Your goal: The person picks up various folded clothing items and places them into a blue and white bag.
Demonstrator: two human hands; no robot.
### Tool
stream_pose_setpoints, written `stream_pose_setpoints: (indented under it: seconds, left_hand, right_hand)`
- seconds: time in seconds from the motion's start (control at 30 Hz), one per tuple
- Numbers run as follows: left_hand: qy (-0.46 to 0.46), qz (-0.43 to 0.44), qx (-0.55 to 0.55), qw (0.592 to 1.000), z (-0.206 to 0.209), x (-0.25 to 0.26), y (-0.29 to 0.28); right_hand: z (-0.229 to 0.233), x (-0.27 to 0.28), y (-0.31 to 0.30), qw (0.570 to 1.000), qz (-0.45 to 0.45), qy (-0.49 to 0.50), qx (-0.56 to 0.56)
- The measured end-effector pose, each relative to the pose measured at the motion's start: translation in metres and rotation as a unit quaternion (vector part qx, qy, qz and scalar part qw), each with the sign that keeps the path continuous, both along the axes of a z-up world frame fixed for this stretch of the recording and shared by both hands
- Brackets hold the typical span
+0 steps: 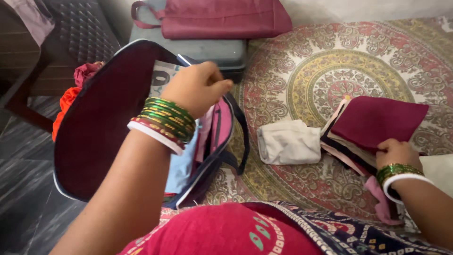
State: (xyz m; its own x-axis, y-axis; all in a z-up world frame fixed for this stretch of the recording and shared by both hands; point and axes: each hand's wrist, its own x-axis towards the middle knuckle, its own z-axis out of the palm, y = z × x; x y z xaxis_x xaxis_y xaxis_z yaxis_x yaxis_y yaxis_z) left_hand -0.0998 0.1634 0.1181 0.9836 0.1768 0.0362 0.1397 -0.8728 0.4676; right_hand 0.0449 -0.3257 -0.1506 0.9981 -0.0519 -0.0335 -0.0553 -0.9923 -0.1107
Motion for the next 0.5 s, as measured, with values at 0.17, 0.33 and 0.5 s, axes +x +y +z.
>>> stream_pose_setpoints:
  seconds: [0.17,0.33,0.5]
  left_hand:
    - [-0.031,-0.053,-0.054,0.997,-0.014,0.027,-0.072]
    - [0.01,-0.142,-0.076,0.987,-0.045,0.032,-0.124]
    - [0.049,-0.179,-0.086,0.979,-0.063,0.027,-0.152]
  right_hand:
    - [-0.005,-0.001,-0.014,0.992,0.117,-0.016,-0.032]
    - [-0.01,0.018,-0.011,0.984,0.148,-0.016,-0.096]
    - [-0.023,0.07,-0.034,0.988,0.137,0.052,-0.044]
